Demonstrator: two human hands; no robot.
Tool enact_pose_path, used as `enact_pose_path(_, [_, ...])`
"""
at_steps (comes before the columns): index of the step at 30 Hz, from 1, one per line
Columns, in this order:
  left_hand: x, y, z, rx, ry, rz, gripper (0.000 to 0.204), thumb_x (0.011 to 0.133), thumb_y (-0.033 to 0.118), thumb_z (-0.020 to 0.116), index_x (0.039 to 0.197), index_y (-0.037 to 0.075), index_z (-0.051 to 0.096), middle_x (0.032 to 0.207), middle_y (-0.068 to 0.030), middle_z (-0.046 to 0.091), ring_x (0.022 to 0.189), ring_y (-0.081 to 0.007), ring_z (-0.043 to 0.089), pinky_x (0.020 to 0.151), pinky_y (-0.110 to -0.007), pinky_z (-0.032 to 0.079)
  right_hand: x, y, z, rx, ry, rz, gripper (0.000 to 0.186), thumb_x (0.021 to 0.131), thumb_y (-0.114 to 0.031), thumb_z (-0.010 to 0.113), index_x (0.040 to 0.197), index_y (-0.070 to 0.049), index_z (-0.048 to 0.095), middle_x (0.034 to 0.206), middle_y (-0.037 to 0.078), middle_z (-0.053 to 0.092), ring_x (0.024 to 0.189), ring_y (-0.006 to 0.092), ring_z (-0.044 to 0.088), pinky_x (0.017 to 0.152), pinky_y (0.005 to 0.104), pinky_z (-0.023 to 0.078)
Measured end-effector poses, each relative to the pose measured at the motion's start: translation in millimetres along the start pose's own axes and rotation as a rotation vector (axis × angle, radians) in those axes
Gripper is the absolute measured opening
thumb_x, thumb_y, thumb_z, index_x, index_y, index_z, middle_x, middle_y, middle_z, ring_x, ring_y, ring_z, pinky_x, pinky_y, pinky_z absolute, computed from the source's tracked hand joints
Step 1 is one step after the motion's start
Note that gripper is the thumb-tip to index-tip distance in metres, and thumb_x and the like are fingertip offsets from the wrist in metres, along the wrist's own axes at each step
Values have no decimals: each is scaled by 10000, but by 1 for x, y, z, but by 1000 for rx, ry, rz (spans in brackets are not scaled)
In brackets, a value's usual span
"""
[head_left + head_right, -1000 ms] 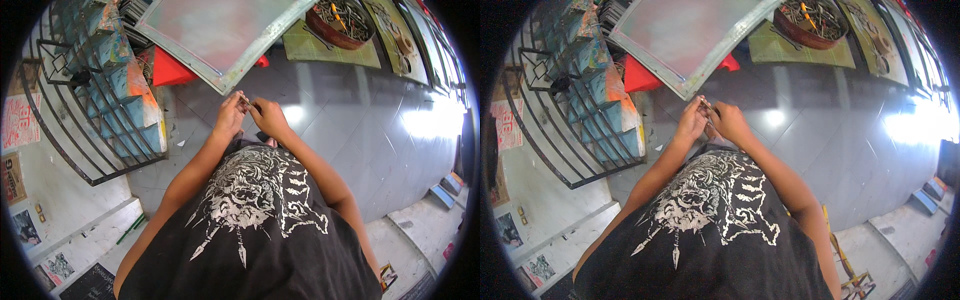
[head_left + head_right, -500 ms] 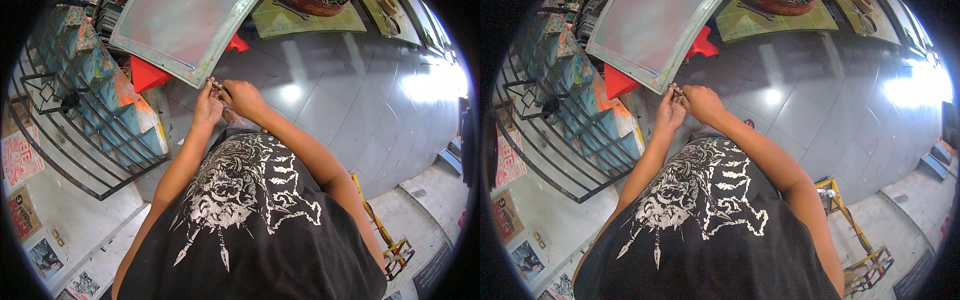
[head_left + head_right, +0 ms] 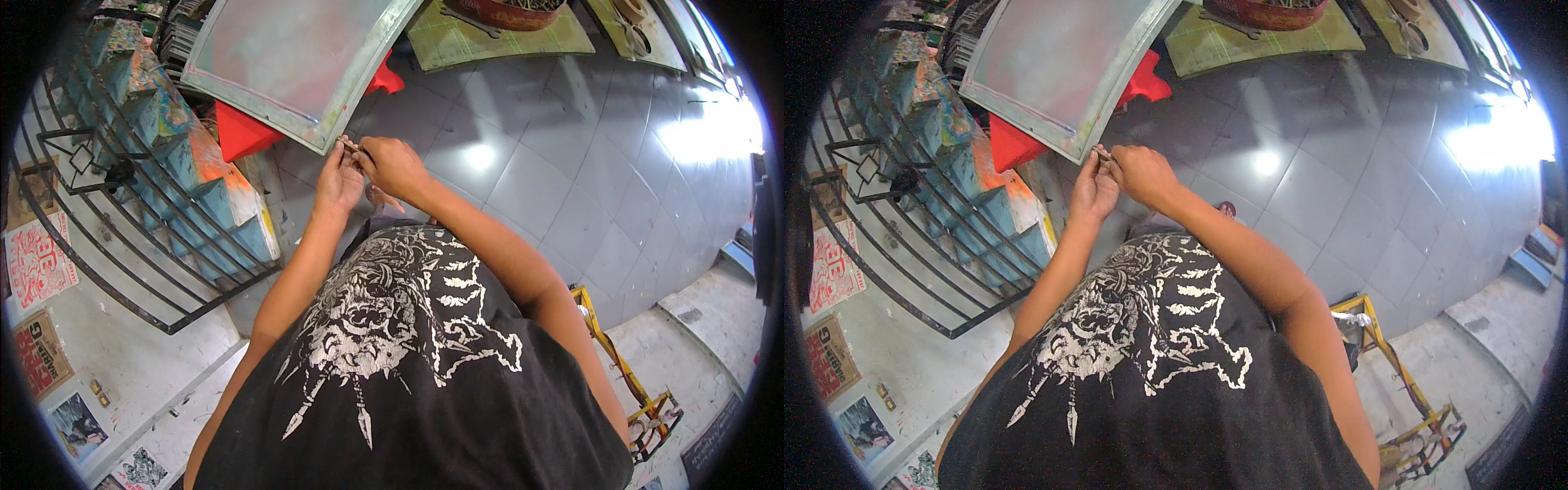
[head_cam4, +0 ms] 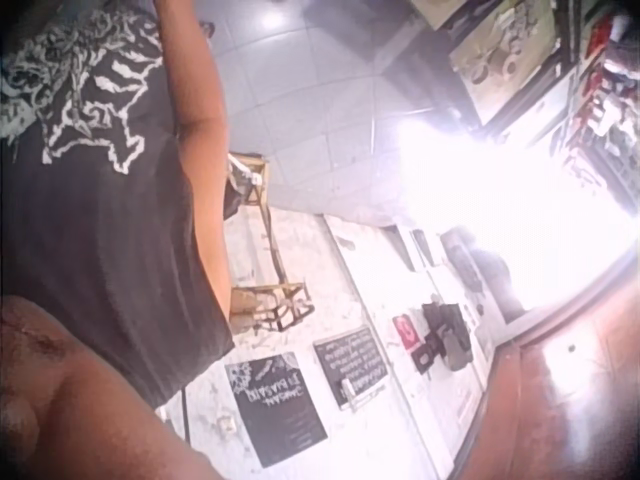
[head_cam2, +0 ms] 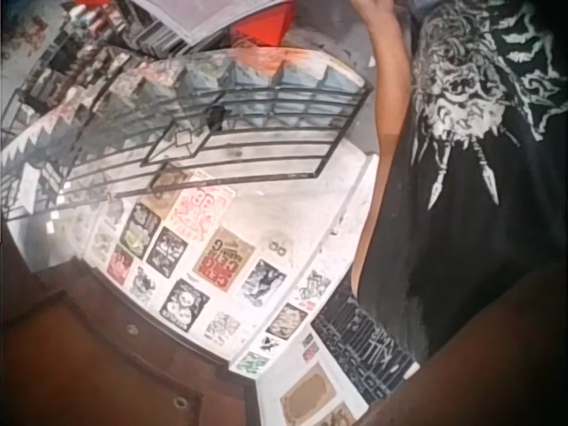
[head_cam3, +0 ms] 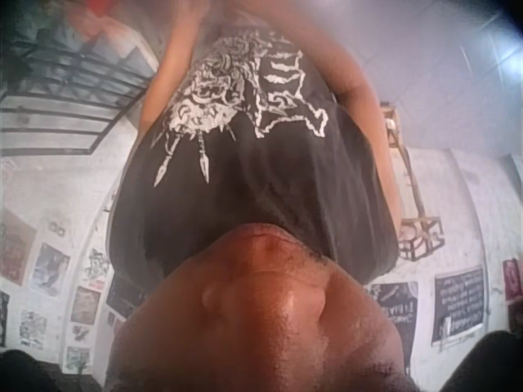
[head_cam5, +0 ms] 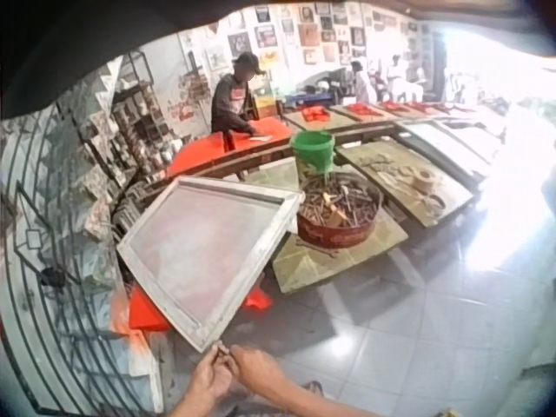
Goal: The person holds a screen printing frame and uses a wrench to tighten or adjust bolts on its edge.
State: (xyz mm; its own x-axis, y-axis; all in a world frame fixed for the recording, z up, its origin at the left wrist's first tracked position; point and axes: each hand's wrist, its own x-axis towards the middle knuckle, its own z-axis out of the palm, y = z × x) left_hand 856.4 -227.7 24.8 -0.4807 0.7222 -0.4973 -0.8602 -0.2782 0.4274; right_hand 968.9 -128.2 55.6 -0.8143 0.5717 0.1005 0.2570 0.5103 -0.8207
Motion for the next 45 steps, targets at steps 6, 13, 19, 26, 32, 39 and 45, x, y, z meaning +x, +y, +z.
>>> enact_pose_path(6, [1,-4,1,85,51,5,174,942,239,563,1080,134,577,944,-3,605,882,-140,569,822,-294,432,3,5,4,246,-71,153,283,892,-222,511,777,22,598,791,240,640,728,416,616,656,468,481])
enact_pose_path(13, [-2,-4,7,37,85,28,132,945,196,557,1045,111,569,924,-19,596,861,-145,574,794,-295,467,0,-4,4,556,-78,315,269,887,-219,545,763,18,577,758,241,630,714,420,613,638,462,482])
enact_pose_path(19, [7,-5,-8,24,50,35,142,927,174,591,1036,84,579,913,-19,589,860,-134,568,796,-278,466,-2,-1,6,-25,29,-5,265,897,-236,528,787,2,572,728,226,613,698,425,601,619,491,461])
enact_pose_path(26, [5,-7,-4,25,68,6,136,938,164,569,1019,56,589,905,-37,615,871,-172,600,822,-289,494,5,15,21,802,-204,551,319,919,-252,499,758,9,587,733,239,614,699,425,599,627,488,461])
enact_pose_path(32, [10,-6,-16,69,-35,58,146,940,187,571,1050,92,579,942,-29,603,887,-164,599,832,-311,487,-6,2,14,-57,57,2,384,958,-315,466,809,12,602,640,194,577,601,300,603,584,420,469])
enact_pose_path(39, [3,-5,-3,122,57,16,162,936,161,575,1071,73,572,955,-35,587,881,-159,580,846,-301,479,5,23,24,1148,-324,697,342,929,-280,508,768,16,562,666,231,579,664,414,597,586,462,466])
enact_pose_path(45, [3,-6,0,81,71,91,179,940,192,577,1059,59,567,928,-40,556,841,-149,546,778,-310,455,-7,3,13,31,54,-15,420,955,-342,461,767,18,565,657,241,567,639,427,583,590,454,463])
